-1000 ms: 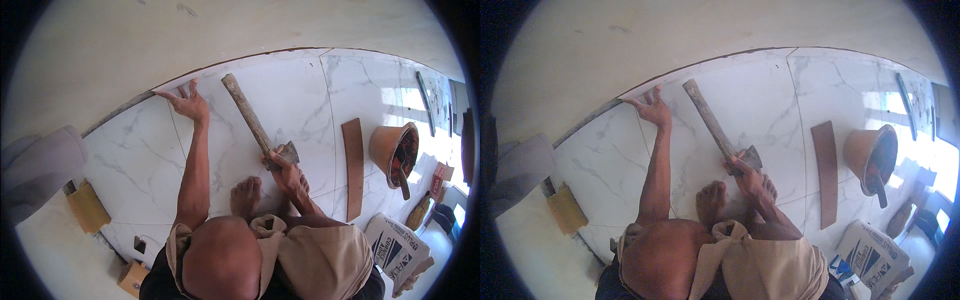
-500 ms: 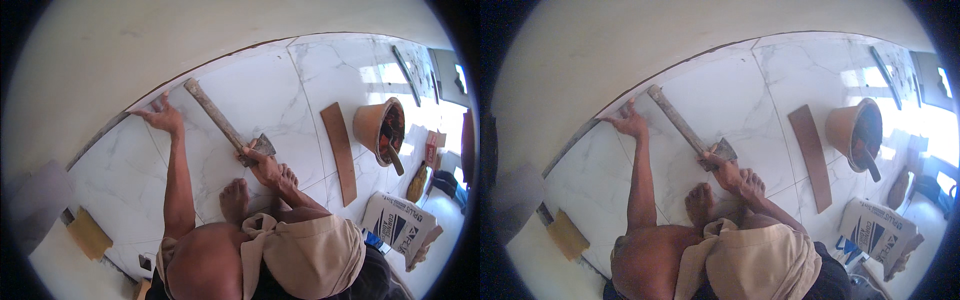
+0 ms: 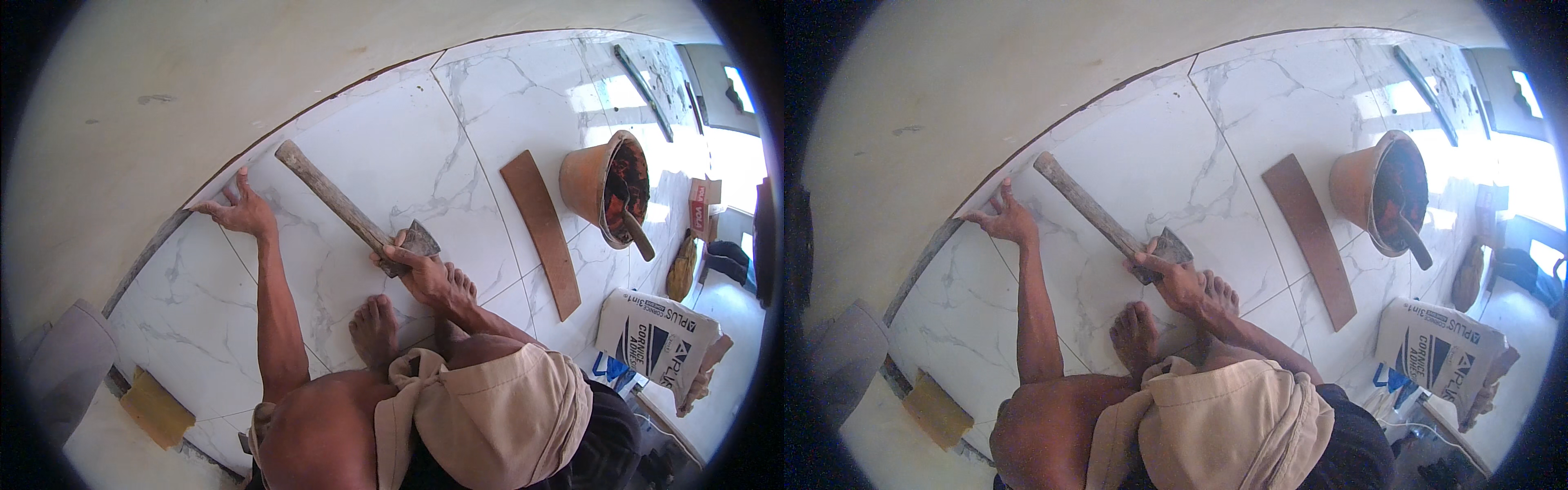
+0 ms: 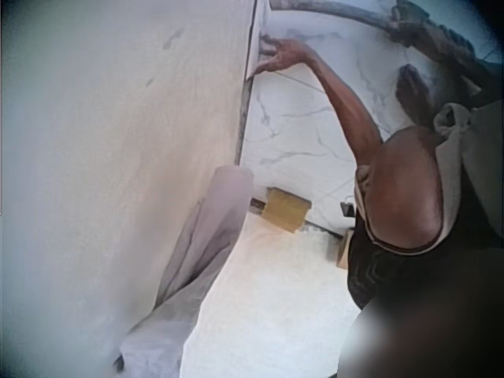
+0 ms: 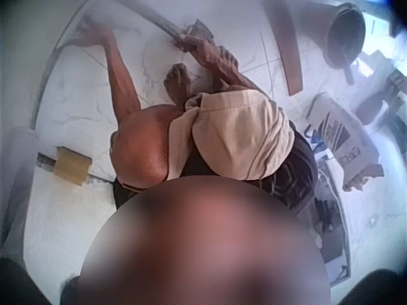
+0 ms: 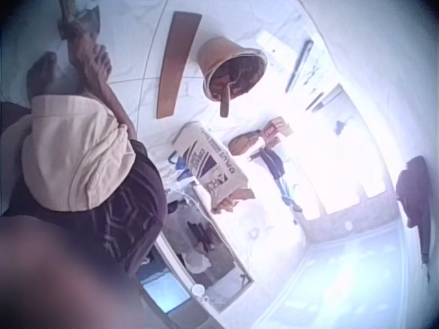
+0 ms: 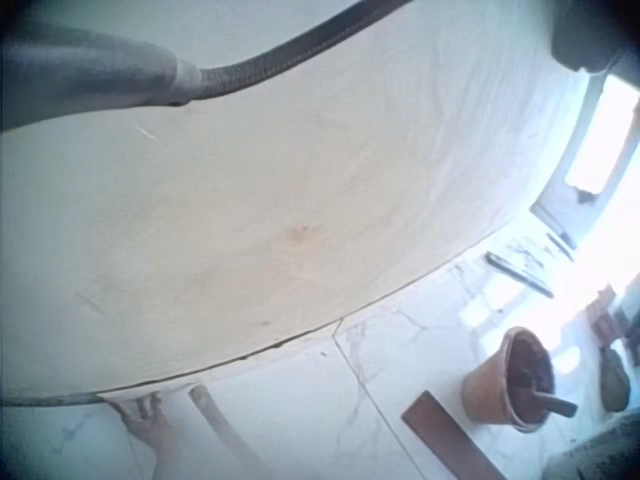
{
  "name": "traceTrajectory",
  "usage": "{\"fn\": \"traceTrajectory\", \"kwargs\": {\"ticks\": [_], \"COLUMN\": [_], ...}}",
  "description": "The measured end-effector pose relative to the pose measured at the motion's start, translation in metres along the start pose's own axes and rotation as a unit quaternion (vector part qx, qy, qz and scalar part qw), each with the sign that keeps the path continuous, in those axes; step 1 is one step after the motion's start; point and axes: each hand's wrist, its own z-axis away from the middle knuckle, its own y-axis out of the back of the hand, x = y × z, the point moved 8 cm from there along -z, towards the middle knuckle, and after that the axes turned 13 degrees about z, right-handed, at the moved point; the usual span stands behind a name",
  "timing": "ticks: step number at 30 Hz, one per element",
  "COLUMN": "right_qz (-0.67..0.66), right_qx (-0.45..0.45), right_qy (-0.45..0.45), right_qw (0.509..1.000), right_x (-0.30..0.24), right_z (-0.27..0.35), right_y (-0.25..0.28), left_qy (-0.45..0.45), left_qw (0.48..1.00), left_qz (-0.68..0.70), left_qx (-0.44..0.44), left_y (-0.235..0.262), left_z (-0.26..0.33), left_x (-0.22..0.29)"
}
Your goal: The person applies adhesive to the back of a rectangular tile using a trowel, then places the tile onto the floor and presses it into place. The person repeats this process for a second tile, tapping it with a hammer to ensure it is level.
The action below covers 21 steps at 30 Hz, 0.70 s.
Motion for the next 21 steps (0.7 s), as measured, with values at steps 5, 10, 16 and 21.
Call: {"fn": "traceTrajectory", "kwargs": {"ticks": [5,10,16,21], "right_qz": [-0.070,-0.061,-0.020,-0.078], "right_qx": [0.018,0.013,0.013,0.013], "right_qy": [-0.036,-0.036,0.017,-0.070], "right_qw": [0.997,0.997,1.000,0.994], "right_x": [-0.006,-0.009,0.005,-0.004], "right_z": [0.001,0.001,-0.004,0.000], "right_y": [0.008,0.005,0.015,0.001], "left_qy": [0.024,0.005,0.005,-0.023], "left_qw": [1.000,0.995,0.998,0.997], "left_qz": [-0.011,-0.101,-0.056,-0.066], "left_qx": [-0.008,-0.004,-0.005,-0.013], "left_y": [-0.013,-0.003,-0.005,-0.006], "left_z": [0.011,0.000,0.002,-0.001], "left_x": [-0.004,-0.007,-0.002,-0.009]}}
